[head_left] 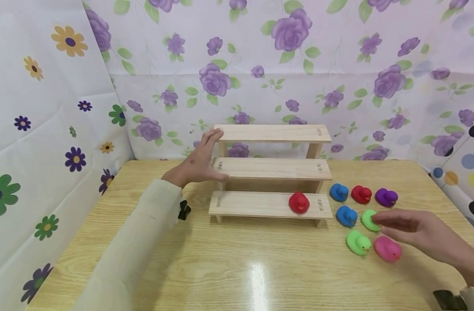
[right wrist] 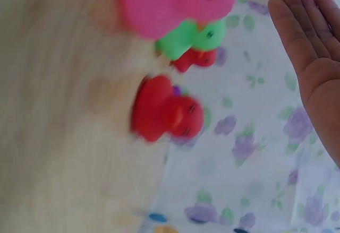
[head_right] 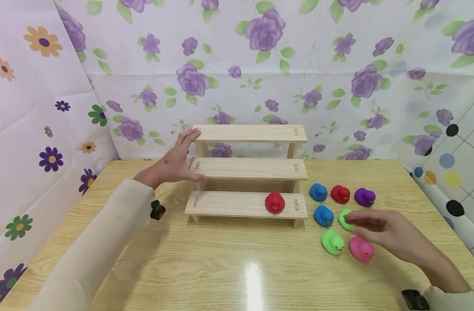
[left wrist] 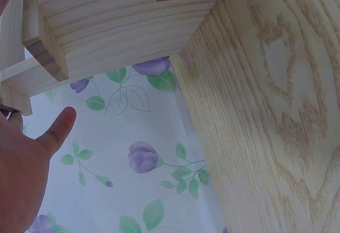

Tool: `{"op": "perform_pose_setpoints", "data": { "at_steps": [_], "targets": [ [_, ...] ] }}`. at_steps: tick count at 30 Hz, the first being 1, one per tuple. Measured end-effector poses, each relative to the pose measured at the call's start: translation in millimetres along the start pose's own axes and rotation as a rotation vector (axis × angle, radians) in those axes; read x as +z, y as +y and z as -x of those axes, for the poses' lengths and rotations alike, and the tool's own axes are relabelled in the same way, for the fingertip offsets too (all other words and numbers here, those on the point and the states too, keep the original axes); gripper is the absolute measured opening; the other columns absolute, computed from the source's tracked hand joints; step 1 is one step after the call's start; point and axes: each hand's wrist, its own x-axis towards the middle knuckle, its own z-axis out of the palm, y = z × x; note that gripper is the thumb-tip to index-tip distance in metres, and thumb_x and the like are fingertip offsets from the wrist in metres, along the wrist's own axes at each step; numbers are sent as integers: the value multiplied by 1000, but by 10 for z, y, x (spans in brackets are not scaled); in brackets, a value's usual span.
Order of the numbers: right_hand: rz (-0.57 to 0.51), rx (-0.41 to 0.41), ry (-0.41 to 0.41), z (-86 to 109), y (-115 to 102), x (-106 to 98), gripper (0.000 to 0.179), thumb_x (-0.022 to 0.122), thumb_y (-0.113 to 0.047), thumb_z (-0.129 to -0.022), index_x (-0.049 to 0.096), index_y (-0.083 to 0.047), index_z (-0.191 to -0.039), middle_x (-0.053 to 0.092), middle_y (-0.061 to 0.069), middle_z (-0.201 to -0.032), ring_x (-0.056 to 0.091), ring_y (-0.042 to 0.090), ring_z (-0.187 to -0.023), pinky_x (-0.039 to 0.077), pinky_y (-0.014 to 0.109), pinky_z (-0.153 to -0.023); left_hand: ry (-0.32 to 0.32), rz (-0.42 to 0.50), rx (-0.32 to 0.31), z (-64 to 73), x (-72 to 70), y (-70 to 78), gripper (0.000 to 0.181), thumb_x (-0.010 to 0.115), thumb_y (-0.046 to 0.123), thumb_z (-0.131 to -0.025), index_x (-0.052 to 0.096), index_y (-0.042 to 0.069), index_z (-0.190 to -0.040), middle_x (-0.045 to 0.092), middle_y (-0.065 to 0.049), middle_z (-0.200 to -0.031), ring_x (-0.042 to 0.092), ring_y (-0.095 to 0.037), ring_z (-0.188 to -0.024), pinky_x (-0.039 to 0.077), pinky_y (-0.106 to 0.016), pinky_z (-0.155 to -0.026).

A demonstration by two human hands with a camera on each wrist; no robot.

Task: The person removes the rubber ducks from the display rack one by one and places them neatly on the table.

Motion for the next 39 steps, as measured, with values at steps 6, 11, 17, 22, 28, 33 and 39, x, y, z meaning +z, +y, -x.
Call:
{"op": "perform_pose_setpoints", "data": {
  "at_steps": [6, 11, 17, 22, 28, 33, 39],
  "targets": [
    [-37, -100, 14, -211, -228, 70, 27, 67, 5, -92, 69, 1, -119, 72, -9, -111, 69, 3, -97, 55, 18, -75, 0, 2, 9, -15, -29, 46, 125, 91, 32, -71, 6, 13, -161, -1, -6, -164, 5, -28, -152, 29, -54, -114],
    [-19, -144, 5, -382, -360, 141, 27, 67, 3, -92, 70, -2, -119, 72, -4, -112, 66, -1, -102, 51, 13, -82, 7, 2, 4, -17, -15, 58, 125, 92, 32, -70, 7, 14, -161, 0, -5, -164, 4, -27, -152, 29, -53, -114],
    [-16, -146, -22, -599, -553, 253, 27, 69, -5, -93, 70, -3, -121, 72, 1, -114, 65, 2, -105, 50, 15, -86, 6, -5, 12, -13, -4, 39, 125, 92, 32, -70, 7, 14, -161, 0, -5, -164, 2, -26, -152, 29, -53, -114],
    [-53, -124, -44, -770, -658, 372, 30, 69, -11, -95, 68, -2, -124, 70, 10, -119, 65, 8, -110, 49, 18, -91, 3, -5, 4, -7, 2, 25, 125, 92, 32, -70, 7, 13, -161, 1, -6, -164, 1, -26, -152, 29, -53, -114],
    [-29, -111, -62, -919, -711, 502, 36, 70, -18, -95, 66, -5, -128, 67, 10, -125, 63, 28, -117, 50, 37, -97, -10, -11, -9, 13, 27, 20, 126, 92, 32, -70, 6, 14, -161, 1, -7, -164, -1, -25, -152, 29, -53, -114],
    [-8, -125, -51, -1021, -747, 566, 40, 72, -16, -94, 64, -4, -130, 65, 14, -127, 61, 33, -120, 47, 46, -98, -11, -3, -8, 10, 27, 19, 125, 92, 31, -71, 6, 14, -161, 0, -8, -164, -2, -25, -152, 29, -55, -114],
    [-12, -156, -30, -1111, -760, 608, 40, 75, -14, -91, 66, 0, -127, 67, 14, -123, 62, 33, -117, 49, 45, -97, 3, -25, -4, 0, -4, 38, 126, 92, 32, -70, 7, 13, -161, 1, -11, -164, 5, -31, -152, 31, -55, -113]
  ]
}}
